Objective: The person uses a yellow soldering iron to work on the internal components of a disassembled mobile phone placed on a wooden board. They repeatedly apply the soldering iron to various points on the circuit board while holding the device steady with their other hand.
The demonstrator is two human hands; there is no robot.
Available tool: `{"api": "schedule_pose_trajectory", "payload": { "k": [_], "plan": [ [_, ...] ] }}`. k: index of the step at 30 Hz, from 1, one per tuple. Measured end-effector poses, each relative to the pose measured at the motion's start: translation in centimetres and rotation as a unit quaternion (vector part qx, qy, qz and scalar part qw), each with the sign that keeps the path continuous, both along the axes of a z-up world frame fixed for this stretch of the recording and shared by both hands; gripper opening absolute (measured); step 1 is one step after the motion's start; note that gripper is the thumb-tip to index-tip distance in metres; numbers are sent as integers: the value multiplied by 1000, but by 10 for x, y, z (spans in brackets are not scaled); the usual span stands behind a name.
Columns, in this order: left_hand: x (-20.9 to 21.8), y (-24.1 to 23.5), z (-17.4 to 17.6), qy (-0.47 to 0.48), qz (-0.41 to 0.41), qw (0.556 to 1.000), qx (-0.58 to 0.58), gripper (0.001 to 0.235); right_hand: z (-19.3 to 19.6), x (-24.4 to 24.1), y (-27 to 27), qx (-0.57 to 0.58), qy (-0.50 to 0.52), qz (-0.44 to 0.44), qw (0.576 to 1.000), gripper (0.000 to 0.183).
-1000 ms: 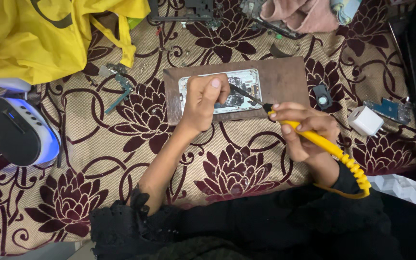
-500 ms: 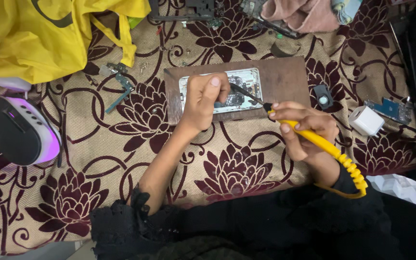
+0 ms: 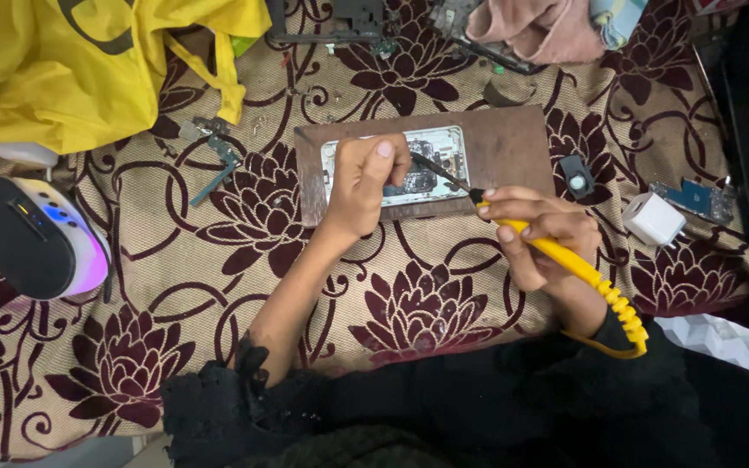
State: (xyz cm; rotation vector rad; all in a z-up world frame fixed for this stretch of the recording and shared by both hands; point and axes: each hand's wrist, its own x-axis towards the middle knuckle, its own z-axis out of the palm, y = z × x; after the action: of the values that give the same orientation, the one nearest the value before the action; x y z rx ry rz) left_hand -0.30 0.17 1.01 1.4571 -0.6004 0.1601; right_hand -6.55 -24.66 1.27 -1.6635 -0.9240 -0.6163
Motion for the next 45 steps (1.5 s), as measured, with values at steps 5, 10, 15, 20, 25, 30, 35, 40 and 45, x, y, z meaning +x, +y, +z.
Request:
{"api": "schedule_pose_trajectory", "payload": {
  "k": [5, 10, 15, 20, 25, 30, 35, 40, 45],
  "plan": [
    [0, 1, -2, 0, 6, 1000, 13, 58, -1, 1, 0, 4, -1, -3, 1000, 21],
    [2, 0, -7, 6, 4, 1000, 9, 59, -8, 0, -1, 27, 33, 2, 999, 21],
    [2, 0, -9, 3, 6, 1000, 6, 60, -11, -4, 0, 48, 57, 6, 997, 23],
    [1, 0, -5, 5, 4, 1000, 7, 59, -6, -4, 2, 46, 55, -11, 997, 22],
    [0, 0, -5, 6, 7, 1000, 9, 59, -4, -3, 1, 48, 56, -4, 997, 22],
    [1, -1, -5, 12, 2, 1000, 1, 59, -8, -3, 1, 62, 60, -1, 996, 24],
    [0, 2, -10, 8, 10, 1000, 10, 60, -13, -4, 2, 83, 62, -47, 993, 26],
    [6, -1, -21, 4, 6, 1000, 2, 63, -13, 0, -2, 103, 47, -66, 991, 26],
    [8, -3, -24, 4, 9, 1000, 5, 63, -14, 3, 0, 110, 40, -63, 991, 26]
  ]
}}
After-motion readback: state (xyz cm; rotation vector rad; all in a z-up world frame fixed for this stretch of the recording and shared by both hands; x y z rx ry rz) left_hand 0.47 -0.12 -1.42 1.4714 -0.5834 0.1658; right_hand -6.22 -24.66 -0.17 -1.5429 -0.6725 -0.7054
